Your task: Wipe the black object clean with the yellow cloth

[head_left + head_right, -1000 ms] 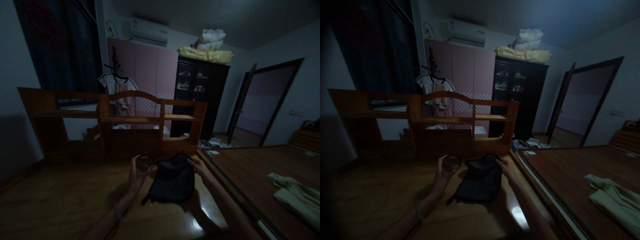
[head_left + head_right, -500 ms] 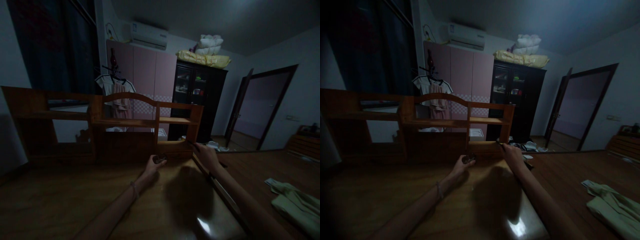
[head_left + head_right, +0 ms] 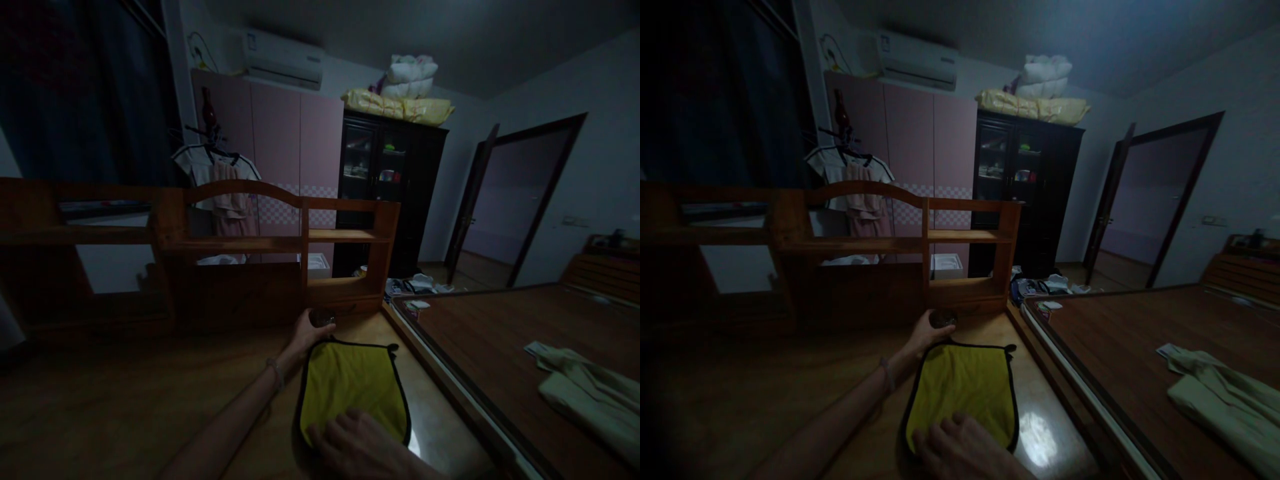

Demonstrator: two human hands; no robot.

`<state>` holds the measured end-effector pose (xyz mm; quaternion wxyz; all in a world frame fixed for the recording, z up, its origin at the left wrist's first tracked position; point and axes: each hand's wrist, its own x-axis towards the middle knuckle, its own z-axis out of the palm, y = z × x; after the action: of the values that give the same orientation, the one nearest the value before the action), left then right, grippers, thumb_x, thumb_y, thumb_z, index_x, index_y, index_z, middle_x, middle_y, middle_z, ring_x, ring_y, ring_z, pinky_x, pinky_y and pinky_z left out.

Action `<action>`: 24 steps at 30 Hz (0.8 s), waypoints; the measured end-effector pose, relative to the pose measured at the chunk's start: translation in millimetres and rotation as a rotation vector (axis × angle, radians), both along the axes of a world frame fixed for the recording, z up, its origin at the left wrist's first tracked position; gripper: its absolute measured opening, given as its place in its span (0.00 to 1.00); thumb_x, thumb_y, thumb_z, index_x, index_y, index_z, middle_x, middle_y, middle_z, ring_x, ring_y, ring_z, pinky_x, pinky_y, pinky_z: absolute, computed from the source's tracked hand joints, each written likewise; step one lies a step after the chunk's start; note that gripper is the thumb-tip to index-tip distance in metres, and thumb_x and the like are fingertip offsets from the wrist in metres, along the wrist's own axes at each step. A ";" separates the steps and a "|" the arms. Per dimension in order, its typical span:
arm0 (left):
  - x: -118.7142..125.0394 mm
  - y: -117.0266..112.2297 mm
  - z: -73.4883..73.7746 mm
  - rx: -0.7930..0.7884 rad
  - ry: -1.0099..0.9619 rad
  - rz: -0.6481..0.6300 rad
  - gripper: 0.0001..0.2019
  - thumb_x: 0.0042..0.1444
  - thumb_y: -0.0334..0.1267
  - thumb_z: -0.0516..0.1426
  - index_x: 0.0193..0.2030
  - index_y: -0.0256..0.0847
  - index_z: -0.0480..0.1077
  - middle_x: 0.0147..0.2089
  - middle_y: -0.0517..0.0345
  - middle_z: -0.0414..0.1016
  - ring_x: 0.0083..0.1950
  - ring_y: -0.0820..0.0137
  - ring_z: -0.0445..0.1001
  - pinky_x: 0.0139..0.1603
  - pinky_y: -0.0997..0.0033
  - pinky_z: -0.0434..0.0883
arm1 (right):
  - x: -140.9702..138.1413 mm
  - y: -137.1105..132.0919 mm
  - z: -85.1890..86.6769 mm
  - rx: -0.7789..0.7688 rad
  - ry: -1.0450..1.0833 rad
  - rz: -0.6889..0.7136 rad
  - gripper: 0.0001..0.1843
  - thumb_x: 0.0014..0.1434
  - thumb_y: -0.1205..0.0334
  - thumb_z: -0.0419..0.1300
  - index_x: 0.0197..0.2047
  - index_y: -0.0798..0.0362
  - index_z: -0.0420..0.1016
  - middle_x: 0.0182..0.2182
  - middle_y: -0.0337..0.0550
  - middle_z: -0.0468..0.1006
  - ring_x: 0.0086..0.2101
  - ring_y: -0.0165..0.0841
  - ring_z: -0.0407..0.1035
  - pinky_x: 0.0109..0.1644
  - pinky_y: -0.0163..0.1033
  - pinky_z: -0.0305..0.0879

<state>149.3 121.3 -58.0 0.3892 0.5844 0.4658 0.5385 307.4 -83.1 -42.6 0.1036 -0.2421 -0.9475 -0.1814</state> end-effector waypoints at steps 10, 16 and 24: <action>32.3 20.4 -21.7 0.024 0.169 -0.025 0.38 0.24 0.43 0.73 0.46 0.36 0.68 0.46 0.46 0.76 0.48 0.59 0.75 0.49 0.63 0.69 | 38.6 -15.1 -12.4 0.087 0.098 0.002 0.22 0.65 0.59 0.56 0.60 0.51 0.60 0.33 0.39 0.76 0.28 0.33 0.69 0.29 0.37 0.62; 28.9 23.0 -25.4 0.057 0.272 -0.012 0.36 0.28 0.46 0.72 0.46 0.36 0.69 0.45 0.44 0.76 0.46 0.57 0.75 0.46 0.63 0.69 | 69.3 -22.2 -14.1 0.064 0.267 -0.214 0.21 0.65 0.50 0.50 0.56 0.53 0.64 0.41 0.50 0.77 0.36 0.40 0.73 0.37 0.40 0.69; 19.7 1.0 -15.0 0.114 0.453 0.004 0.45 0.30 0.55 0.69 0.55 0.33 0.66 0.52 0.37 0.71 0.56 0.47 0.66 0.55 0.56 0.63 | 91.8 -35.9 -5.0 -0.199 0.266 -0.399 0.17 0.66 0.62 0.48 0.56 0.46 0.64 0.39 0.44 0.76 0.31 0.35 0.74 0.31 0.36 0.70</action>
<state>169.0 122.3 -73.0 0.2403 0.7105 0.5112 0.4198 399.2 -119.0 -47.6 0.1652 -0.4547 -0.8723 -0.0706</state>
